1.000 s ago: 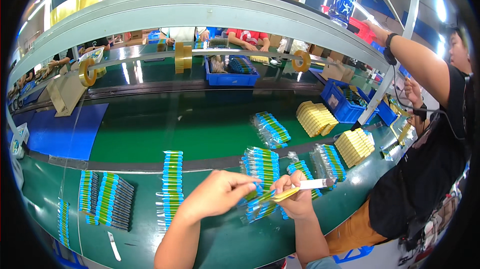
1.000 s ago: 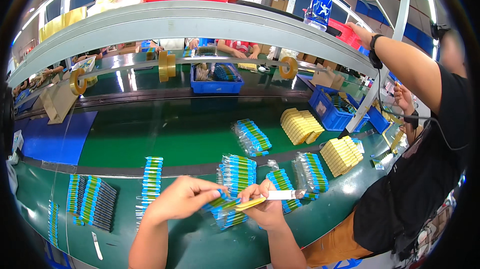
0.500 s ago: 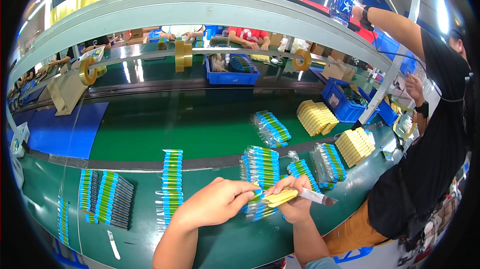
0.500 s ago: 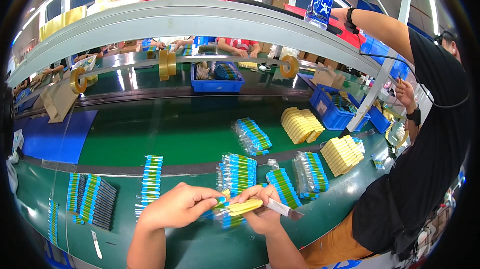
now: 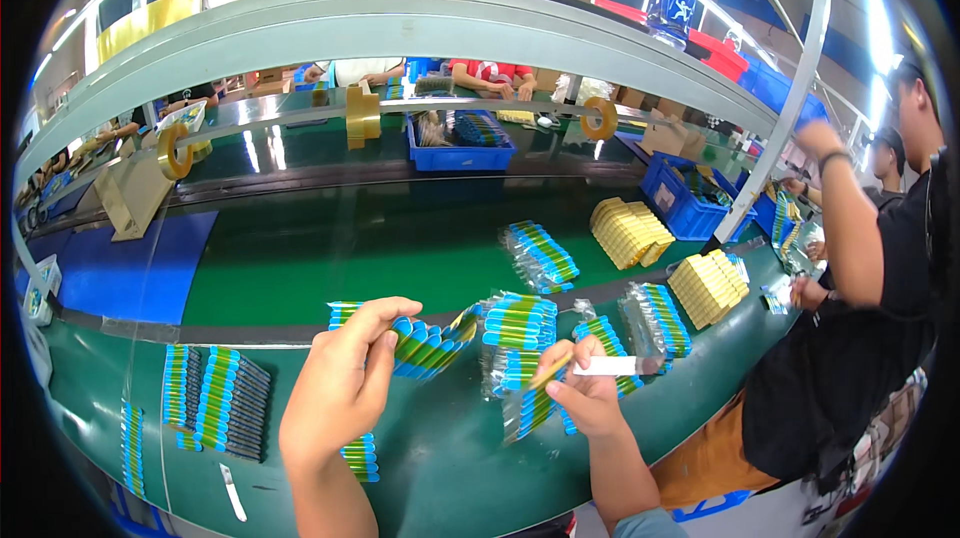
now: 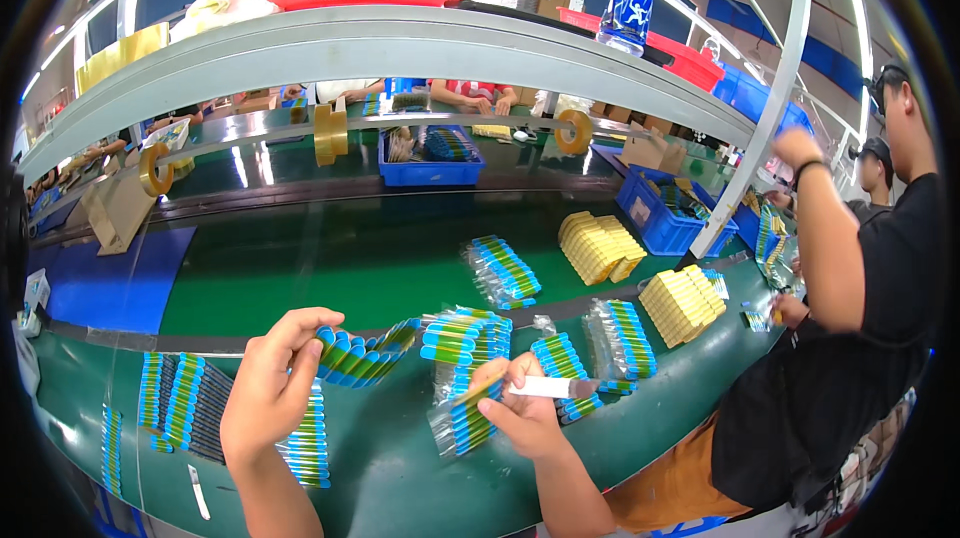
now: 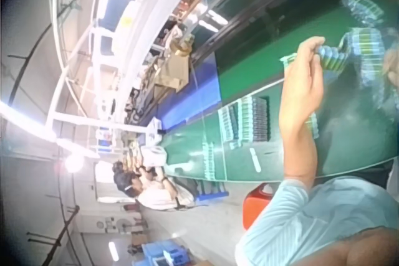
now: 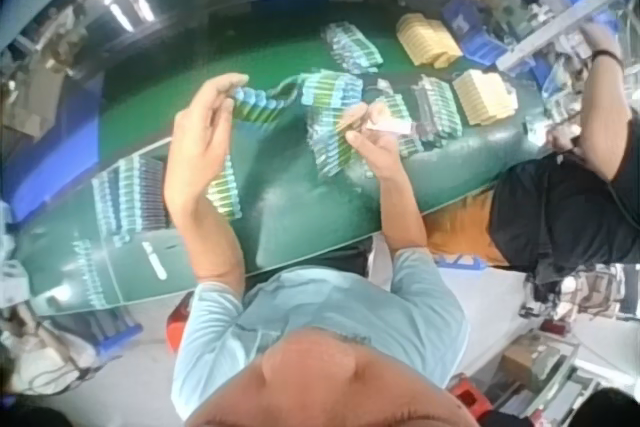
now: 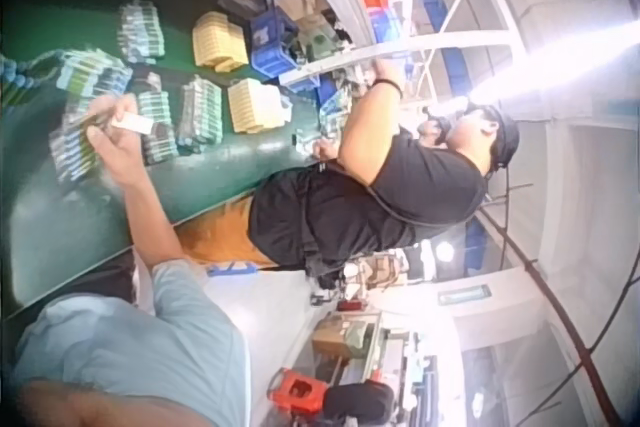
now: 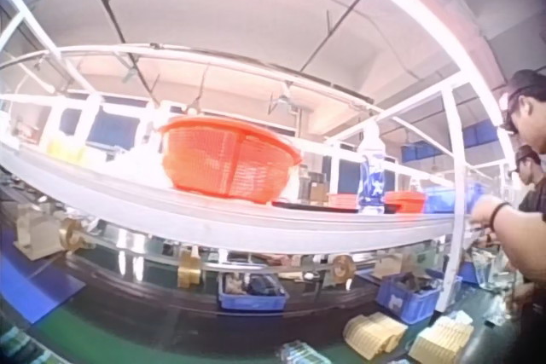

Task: The person checks and assembles small blue and green plastic components by hand on a factory assembly line.

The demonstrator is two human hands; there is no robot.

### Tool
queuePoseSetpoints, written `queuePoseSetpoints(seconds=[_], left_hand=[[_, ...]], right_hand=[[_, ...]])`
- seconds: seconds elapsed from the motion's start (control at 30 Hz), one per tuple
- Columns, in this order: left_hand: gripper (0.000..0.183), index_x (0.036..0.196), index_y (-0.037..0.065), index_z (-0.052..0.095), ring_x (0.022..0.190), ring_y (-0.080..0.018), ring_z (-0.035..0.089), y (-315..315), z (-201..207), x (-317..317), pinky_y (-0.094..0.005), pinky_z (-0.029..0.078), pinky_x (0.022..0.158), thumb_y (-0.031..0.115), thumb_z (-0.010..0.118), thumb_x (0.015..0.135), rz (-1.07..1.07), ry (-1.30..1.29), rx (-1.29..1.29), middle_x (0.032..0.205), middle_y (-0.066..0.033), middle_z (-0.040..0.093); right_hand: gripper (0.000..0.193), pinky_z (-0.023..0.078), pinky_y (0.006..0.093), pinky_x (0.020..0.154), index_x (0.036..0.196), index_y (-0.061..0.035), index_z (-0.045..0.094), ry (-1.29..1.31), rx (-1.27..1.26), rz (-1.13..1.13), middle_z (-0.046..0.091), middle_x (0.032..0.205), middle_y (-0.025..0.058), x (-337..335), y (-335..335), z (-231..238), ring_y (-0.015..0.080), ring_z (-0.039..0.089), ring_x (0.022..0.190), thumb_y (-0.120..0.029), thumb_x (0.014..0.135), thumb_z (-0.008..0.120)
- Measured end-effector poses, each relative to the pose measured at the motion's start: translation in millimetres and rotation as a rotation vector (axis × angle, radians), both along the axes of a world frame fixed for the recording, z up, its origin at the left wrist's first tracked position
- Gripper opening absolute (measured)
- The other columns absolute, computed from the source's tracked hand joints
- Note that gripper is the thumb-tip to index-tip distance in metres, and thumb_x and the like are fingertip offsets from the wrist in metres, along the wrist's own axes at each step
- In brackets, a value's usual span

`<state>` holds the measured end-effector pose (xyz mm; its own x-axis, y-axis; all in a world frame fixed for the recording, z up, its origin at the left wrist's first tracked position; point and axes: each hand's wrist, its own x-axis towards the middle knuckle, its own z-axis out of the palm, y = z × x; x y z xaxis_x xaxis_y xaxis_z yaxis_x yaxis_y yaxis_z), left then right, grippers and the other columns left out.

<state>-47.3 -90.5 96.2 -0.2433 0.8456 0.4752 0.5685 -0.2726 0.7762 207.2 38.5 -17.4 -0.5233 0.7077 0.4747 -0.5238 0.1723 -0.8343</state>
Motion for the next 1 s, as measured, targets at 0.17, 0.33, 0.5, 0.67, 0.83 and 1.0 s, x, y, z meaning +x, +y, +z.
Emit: queuePoseSetpoints(seconds=[0.17, 0.33, 0.5, 0.67, 0.83, 1.0], left_hand=[[0.027, 0.117, 0.001, 0.065, 0.056, -0.0096, 0.046, 11, -18, -17, -0.0271, 0.038, 0.055, -0.006, 0.052, 0.095, -0.107, 0.064, -0.144, 0.071, -0.0079, 0.061], [0.025, 0.117, 0.002, 0.066, 0.057, -0.0113, 0.048, 17, -23, -15, -0.0287, 0.042, 0.056, -0.003, 0.054, 0.096, -0.126, 0.021, -0.137, 0.074, -0.0071, 0.062], [0.026, 0.12, 0.003, 0.066, 0.062, -0.0097, 0.05, 18, -24, -9, -0.0279, 0.042, 0.059, -0.001, 0.055, 0.097, -0.193, -0.007, -0.144, 0.079, -0.0058, 0.063], [0.024, 0.12, 0.0, 0.066, 0.076, -0.0099, 0.06, 26, -33, -10, -0.0271, 0.05, 0.07, 0.003, 0.055, 0.1, -0.301, -0.056, -0.217, 0.087, -0.0063, 0.069], [0.02, 0.113, -0.001, 0.067, 0.072, -0.0086, 0.056, 32, -50, -14, -0.0272, 0.046, 0.065, 0.01, 0.057, 0.101, -0.426, -0.196, -0.21, 0.078, -0.0055, 0.065], [0.019, 0.111, -0.002, 0.067, 0.072, -0.0091, 0.056, 37, -54, -19, -0.0273, 0.046, 0.065, 0.01, 0.057, 0.101, -0.443, -0.211, -0.189, 0.078, -0.0057, 0.065]], right_hand=[[0.052, 0.046, 0.0309, 0.093, 0.102, -0.0155, 0.032, -0.18, 0.022, -0.1, 0.054, 0.122, 0.018, -2, 15, -7, 0.0143, 0.055, 0.107, 0.018, 0.08, 0.065], [0.052, 0.05, 0.0355, 0.099, 0.102, -0.0145, 0.033, 0.002, -0.048, 0.034, 0.053, 0.124, 0.0196, -1, 1, 21, 0.019, 0.056, 0.118, 0.018, 0.079, 0.067], [0.042, 0.049, 0.0323, 0.096, 0.101, -0.0122, 0.031, -0.135, 0.042, 0.088, 0.057, 0.123, 0.0201, -32, -21, 35, 0.0189, 0.057, 0.115, 0.015, 0.088, 0.061], [0.035, 0.046, 0.0304, 0.093, 0.096, -0.0092, 0.033, -0.311, 0.285, -0.062, 0.062, 0.118, 0.0185, -58, -29, 40, 0.0144, 0.058, 0.104, 0.008, 0.091, 0.063], [0.044, 0.052, 0.0228, 0.077, 0.101, -0.0063, 0.032, -0.324, 0.552, -0.367, 0.054, 0.112, 0.0173, -72, -30, 33, 0.0084, 0.06, 0.085, 0.016, 0.085, 0.067], [0.045, 0.057, 0.026, 0.074, 0.094, -0.0045, 0.033, -0.072, 0.356, -0.333, 0.06, 0.107, 0.0217, -80, -35, 35, 0.0128, 0.067, 0.083, 0.014, 0.083, 0.072]])
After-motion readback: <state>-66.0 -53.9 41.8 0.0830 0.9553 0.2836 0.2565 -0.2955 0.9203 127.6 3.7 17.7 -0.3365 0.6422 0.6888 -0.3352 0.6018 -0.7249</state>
